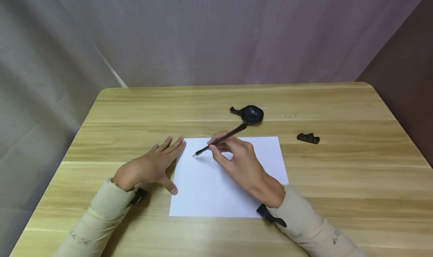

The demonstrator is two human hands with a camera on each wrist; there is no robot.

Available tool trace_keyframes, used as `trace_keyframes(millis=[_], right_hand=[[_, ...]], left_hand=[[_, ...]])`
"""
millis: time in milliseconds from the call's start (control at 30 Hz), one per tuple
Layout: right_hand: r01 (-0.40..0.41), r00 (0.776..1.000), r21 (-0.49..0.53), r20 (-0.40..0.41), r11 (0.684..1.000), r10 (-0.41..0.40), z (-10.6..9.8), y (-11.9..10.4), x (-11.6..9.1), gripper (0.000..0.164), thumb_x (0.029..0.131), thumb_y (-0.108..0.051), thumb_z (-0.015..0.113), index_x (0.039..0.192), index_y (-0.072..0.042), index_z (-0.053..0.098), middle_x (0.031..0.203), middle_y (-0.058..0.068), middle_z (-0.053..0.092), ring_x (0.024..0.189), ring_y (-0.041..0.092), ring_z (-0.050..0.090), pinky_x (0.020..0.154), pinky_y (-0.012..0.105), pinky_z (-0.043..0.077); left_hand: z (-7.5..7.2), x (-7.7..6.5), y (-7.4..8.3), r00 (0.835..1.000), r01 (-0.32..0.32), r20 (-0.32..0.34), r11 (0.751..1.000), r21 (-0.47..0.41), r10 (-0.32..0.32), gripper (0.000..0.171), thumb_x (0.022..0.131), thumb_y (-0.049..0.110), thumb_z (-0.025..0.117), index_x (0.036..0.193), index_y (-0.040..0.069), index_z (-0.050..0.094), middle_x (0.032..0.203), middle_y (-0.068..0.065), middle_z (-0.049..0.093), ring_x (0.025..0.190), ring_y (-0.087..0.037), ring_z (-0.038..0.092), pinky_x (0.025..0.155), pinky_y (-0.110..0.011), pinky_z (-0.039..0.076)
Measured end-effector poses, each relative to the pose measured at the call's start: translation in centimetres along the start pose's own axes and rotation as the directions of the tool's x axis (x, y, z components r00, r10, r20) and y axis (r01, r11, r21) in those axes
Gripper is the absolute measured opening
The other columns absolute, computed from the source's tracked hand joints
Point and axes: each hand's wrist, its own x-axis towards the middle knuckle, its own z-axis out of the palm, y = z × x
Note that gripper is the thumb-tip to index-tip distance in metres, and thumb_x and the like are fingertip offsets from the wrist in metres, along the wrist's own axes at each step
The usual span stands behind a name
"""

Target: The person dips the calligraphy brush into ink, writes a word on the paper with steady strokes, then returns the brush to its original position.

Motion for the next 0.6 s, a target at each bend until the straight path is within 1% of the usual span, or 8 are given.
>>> trace_keyframes(millis=[133,300,500,600], right_hand=[[-0.004,1.000,-0.009,0.004,1.000,0.004,0.3,0.0,-0.2,0.018,0.091,0.009,0.076,0.106,-0.001,0.074,0.106,0.005,0.078,0.093,0.018,0.078,0.087,0.019,0.059],[0.006,1.000,-0.031,-0.002,1.000,-0.006,0.3,0.0,-0.1,0.019,0.090,0.009,0.077,0.106,-0.001,0.074,0.107,0.004,0.078,0.093,0.017,0.078,0.087,0.018,0.059],[0.012,0.999,-0.058,-0.029,0.998,-0.014,-0.3,-0.1,0.0,0.019,0.090,0.010,0.076,0.106,-0.001,0.074,0.105,0.004,0.079,0.092,0.017,0.078,0.087,0.019,0.059],[0.012,0.999,-0.059,-0.035,0.998,-0.014,-0.7,-0.2,-0.1,0.020,0.089,0.010,0.076,0.105,-0.002,0.073,0.104,0.003,0.079,0.090,0.020,0.078,0.087,0.018,0.059]], left_hand=[[0.1,-0.2,-0.1,1.000,0.007,0.011,1.000,0.000,-0.007,0.146,0.068,0.049,0.097,0.171,0.012,0.001,0.178,-0.004,-0.010,0.162,-0.036,-0.012,0.128,-0.064,0.002],[0.1,-0.2,0.0,1.000,0.010,0.007,1.000,-0.002,-0.010,0.146,0.069,0.049,0.097,0.171,0.012,0.000,0.178,-0.004,-0.010,0.162,-0.036,-0.012,0.128,-0.063,0.001],[0.0,-0.1,0.0,1.000,0.005,0.002,1.000,-0.015,-0.005,0.144,0.069,0.048,0.098,0.171,0.013,0.002,0.178,-0.003,-0.010,0.162,-0.035,-0.013,0.129,-0.063,0.000],[0.1,0.0,0.0,1.000,-0.006,0.000,1.000,-0.016,0.006,0.144,0.069,0.048,0.097,0.171,0.013,0.003,0.177,-0.004,-0.009,0.162,-0.035,-0.013,0.129,-0.063,0.000]])
